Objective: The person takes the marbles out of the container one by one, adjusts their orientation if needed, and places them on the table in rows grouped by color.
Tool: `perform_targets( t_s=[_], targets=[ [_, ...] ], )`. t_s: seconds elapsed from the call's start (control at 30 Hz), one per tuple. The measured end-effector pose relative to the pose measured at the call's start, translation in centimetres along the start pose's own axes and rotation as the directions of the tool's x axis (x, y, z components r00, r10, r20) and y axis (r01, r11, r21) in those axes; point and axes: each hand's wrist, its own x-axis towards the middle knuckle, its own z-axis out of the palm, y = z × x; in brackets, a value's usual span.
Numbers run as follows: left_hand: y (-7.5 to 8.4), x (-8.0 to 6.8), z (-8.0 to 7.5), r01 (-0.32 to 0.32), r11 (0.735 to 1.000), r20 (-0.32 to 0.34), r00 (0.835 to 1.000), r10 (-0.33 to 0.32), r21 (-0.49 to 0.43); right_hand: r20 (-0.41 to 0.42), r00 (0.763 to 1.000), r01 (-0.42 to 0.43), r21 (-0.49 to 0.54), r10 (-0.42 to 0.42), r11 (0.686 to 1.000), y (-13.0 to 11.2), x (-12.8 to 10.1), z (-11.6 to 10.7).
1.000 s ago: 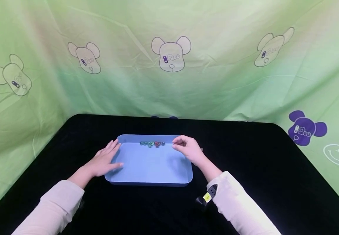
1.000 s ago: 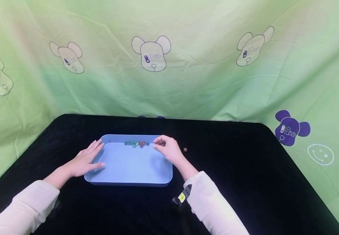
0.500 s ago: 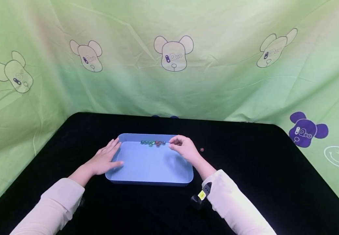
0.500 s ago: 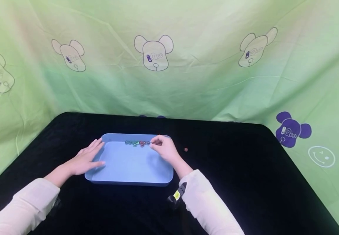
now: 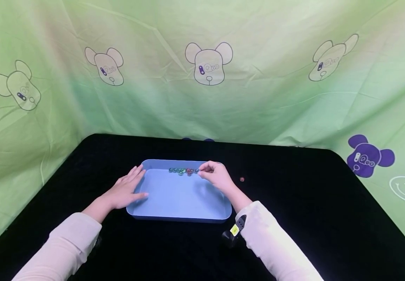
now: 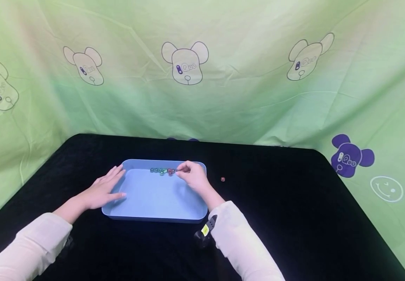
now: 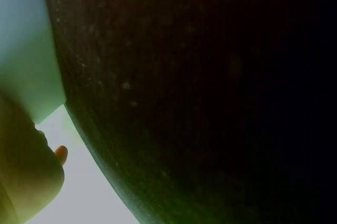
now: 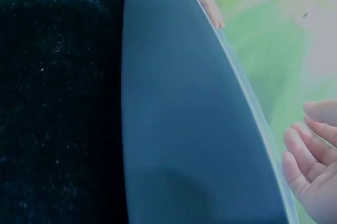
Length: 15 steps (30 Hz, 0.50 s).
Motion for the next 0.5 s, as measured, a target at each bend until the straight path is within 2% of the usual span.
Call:
perform_targets(
  t_s=[0.27, 0.5],
  targets=[
    [0.13, -0.02, 0.01, 0.008, 1.000, 0.003, 1.000, -0.008, -0.009, -0.001, 0.998, -0.056, 0.014, 0.056, 0.998, 0.34, 0.31, 0.55],
    [0.12, 0.02, 0.00, 0.012, 1.000, 0.006, 1.000, -0.012, -0.009, -0.011, 0.999, -0.049, 0.002, 0.049, 0.999, 0.76, 0.73, 0.85]
  ],
)
